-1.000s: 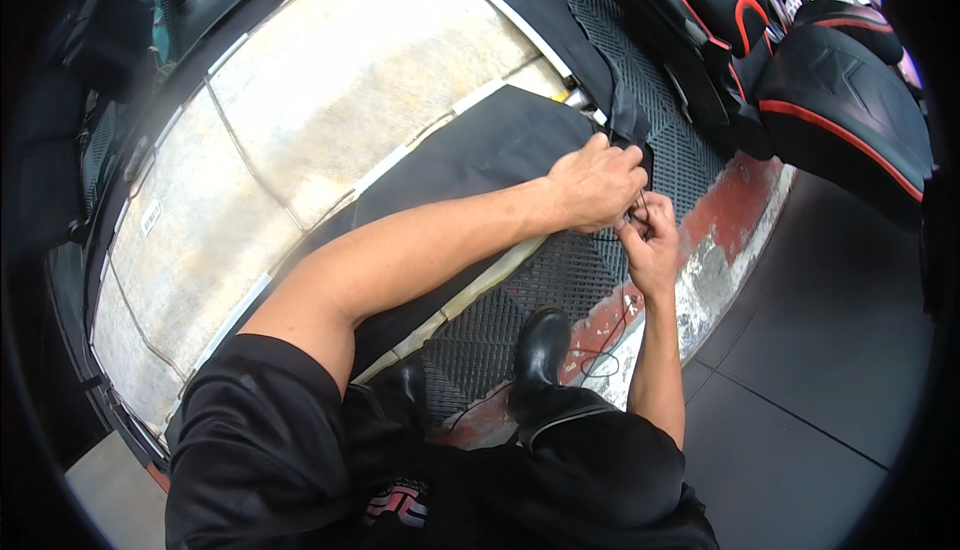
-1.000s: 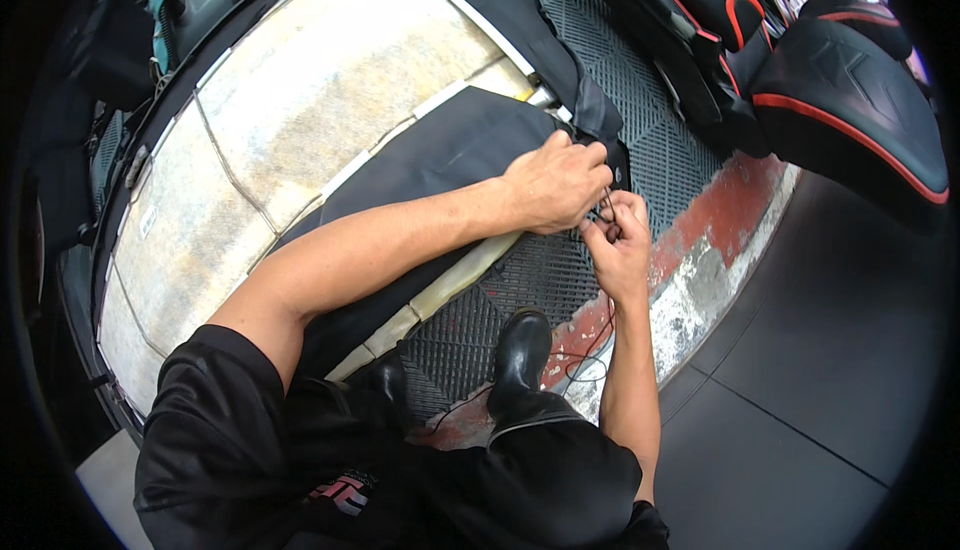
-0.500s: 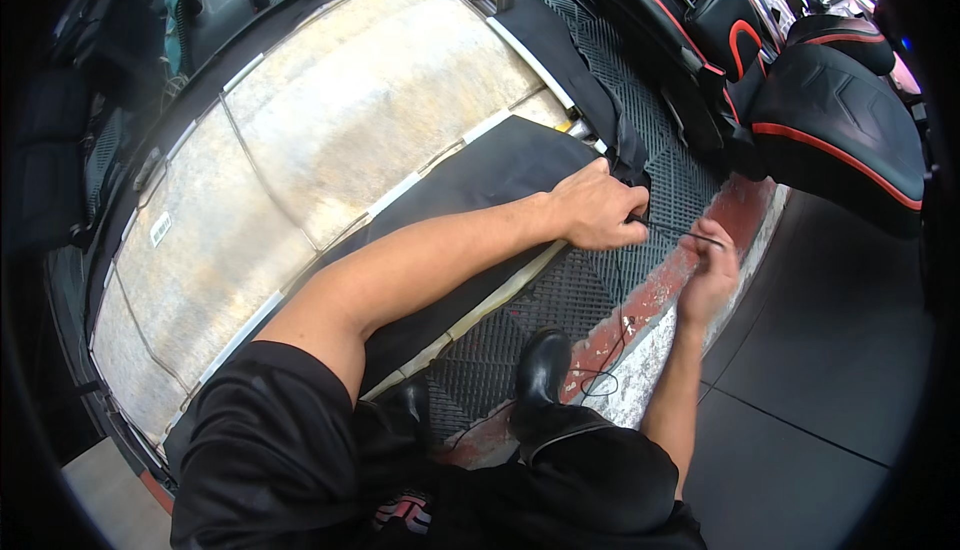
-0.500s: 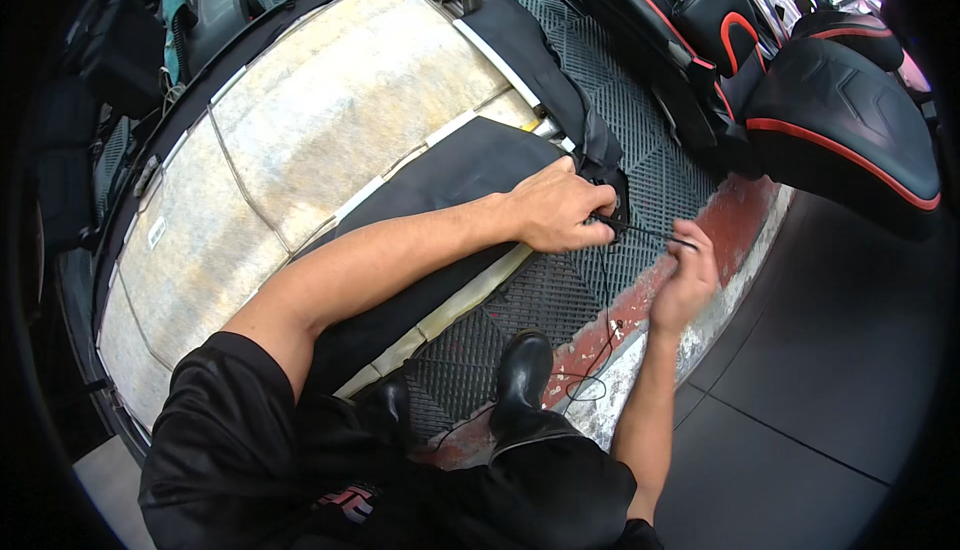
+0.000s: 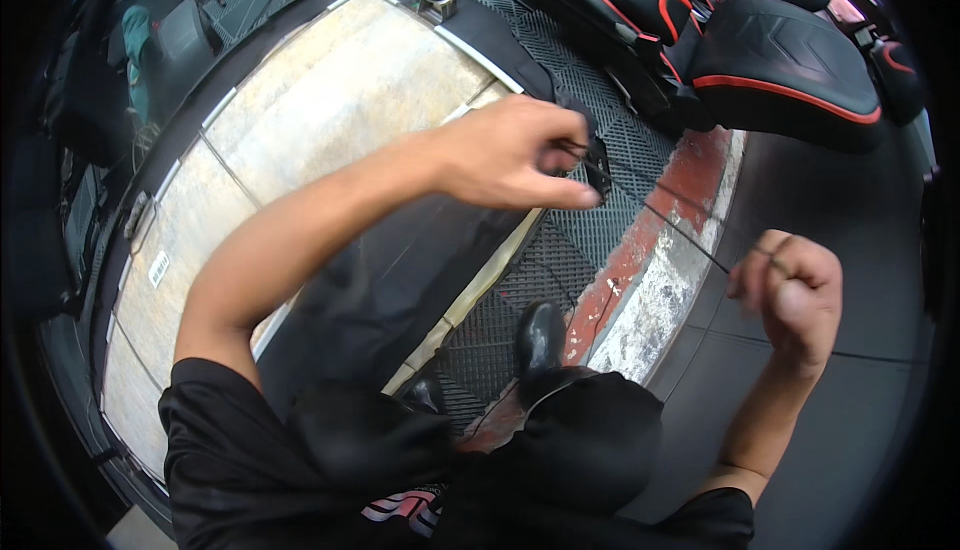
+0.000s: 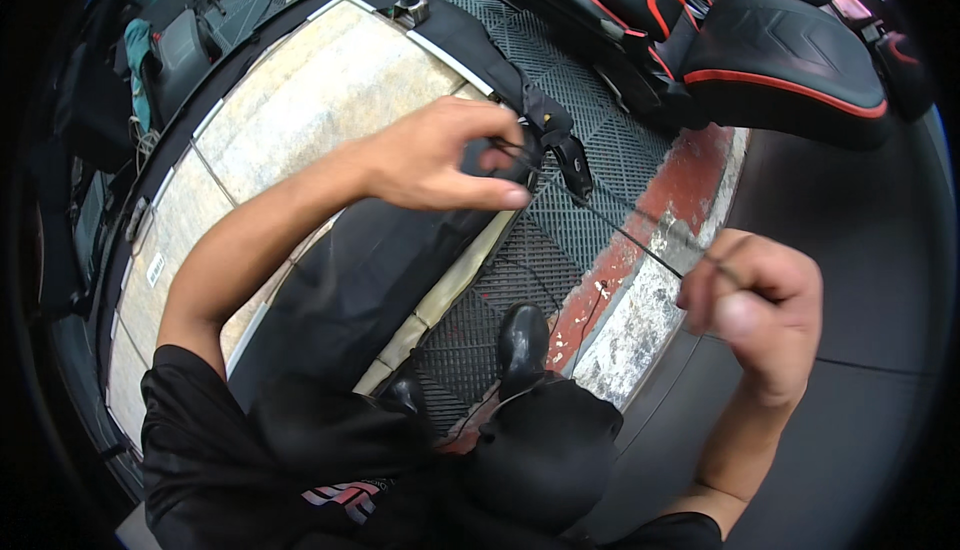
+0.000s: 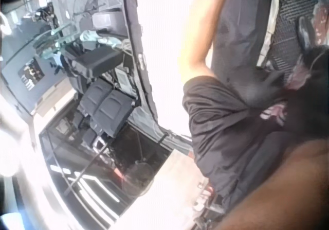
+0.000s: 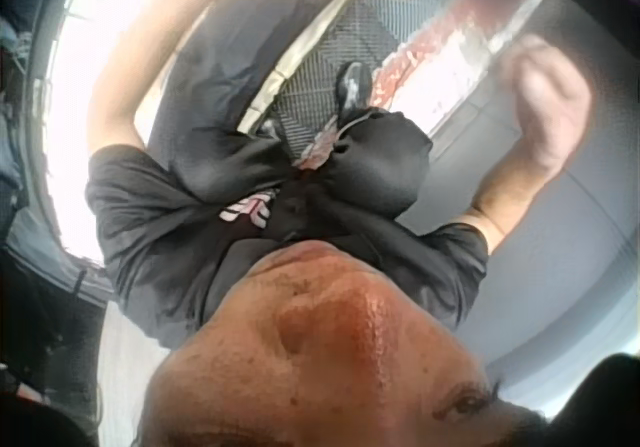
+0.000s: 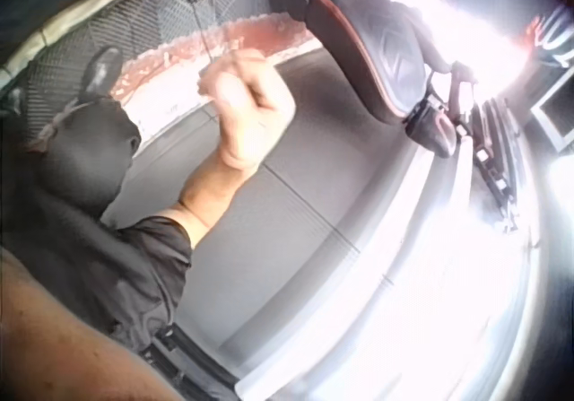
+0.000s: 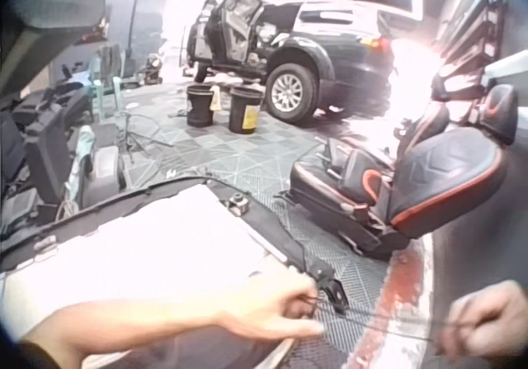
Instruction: The person threads and fastens black cords through the frame of a car seat to secure the upholstery.
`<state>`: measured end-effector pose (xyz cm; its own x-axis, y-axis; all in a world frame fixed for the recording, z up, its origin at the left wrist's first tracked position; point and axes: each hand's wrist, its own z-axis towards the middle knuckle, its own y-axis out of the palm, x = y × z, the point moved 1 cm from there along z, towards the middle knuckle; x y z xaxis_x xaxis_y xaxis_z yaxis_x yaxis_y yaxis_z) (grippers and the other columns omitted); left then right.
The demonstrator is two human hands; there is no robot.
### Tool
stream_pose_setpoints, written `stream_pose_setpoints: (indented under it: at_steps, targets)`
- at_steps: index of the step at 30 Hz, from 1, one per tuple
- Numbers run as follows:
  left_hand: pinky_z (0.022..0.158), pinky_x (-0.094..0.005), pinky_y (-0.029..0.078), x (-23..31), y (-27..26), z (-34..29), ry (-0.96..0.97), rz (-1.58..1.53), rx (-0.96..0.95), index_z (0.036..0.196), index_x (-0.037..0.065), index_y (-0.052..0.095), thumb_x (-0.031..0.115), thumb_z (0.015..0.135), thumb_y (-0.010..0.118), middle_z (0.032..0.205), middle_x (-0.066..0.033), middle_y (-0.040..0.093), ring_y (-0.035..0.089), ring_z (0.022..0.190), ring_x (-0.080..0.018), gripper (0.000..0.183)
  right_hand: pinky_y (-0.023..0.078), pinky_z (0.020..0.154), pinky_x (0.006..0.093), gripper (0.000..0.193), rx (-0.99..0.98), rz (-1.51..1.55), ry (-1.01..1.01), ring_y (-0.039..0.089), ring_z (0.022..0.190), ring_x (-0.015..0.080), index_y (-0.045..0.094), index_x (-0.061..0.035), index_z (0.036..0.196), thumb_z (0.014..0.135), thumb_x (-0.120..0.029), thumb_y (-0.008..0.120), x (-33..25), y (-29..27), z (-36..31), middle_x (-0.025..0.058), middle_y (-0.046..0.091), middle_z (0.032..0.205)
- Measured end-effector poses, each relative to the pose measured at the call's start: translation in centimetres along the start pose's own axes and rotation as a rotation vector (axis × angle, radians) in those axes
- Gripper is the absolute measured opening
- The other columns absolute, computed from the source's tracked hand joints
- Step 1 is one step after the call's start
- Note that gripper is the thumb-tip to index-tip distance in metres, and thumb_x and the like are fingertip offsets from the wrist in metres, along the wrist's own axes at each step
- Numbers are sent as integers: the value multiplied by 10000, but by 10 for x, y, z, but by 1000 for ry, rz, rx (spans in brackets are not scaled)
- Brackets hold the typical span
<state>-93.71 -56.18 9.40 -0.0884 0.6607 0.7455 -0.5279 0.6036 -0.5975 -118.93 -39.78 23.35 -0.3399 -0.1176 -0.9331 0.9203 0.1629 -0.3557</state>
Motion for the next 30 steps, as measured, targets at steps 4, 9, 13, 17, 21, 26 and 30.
stream_pose_setpoints:
  at_steps: [4, 9, 13, 17, 21, 26, 30]
  targets:
    - [851, -375, 493, -4, 2, -6, 67, 17, 25, 1042, -10, 656, 383, 931, 665, 929, -126, 663, 628, 906, -243, 408, 506, 589, 311, 314, -129, 171, -299, 530, 582, 158, 493, -43, 775, 938, -289, 599, -11, 14, 24, 81, 555, 717]
    - [864, -320, 471, -3, -25, -1, -51, -233, 167, 982, -7, 668, 371, 951, 663, 909, -53, 665, 608, 921, -145, 379, 377, 353, 202, 323, -101, 223, -31, 401, 409, 75, 416, -45, 912, 1050, -334, 458, -82, 35, 31, 62, 482, 732]
    - [745, -299, 466, 15, -23, -10, -50, -158, 151, 862, 3, 650, 367, 989, 625, 771, -22, 618, 574, 778, -118, 387, 321, 308, 184, 358, -175, -193, -7, 372, 366, 55, 462, -34, 901, 1021, -366, 518, -145, -42, -13, 17, 478, 657]
    - [656, -278, 439, 1, -27, -17, 25, -149, 279, 793, 16, 620, 361, 1016, 600, 710, -1, 584, 531, 699, -97, 411, 295, 351, 191, 443, -4, -796, 286, 369, 388, 40, 526, -45, 812, 890, -446, 695, -166, -62, -37, -27, 457, 595]
    - [562, -258, 352, -11, -30, -12, -16, -127, 309, 741, 45, 590, 366, 1017, 615, 655, 48, 485, 423, 635, -53, 424, 298, 369, 201, 464, 123, -724, 525, 386, 408, 30, 536, -69, 724, 760, -425, 830, -143, -108, -89, -41, 457, 557]
    - [529, -253, 311, -12, -29, -9, -19, -193, 373, 709, 48, 597, 346, 969, 690, 622, 68, 461, 394, 603, -35, 406, 322, 387, 198, 277, 306, -798, 749, 421, 429, 50, 531, -57, 736, 816, -163, 774, -133, -178, -145, -22, 483, 586]
    - [548, -246, 347, -23, -31, -11, -29, -189, 410, 705, 43, 620, 333, 950, 711, 621, 38, 534, 455, 602, -45, 390, 488, 598, 258, 179, 496, -1955, 360, 620, 698, 129, 629, -45, 1008, 922, -183, 704, -135, -266, -194, 40, 622, 822]
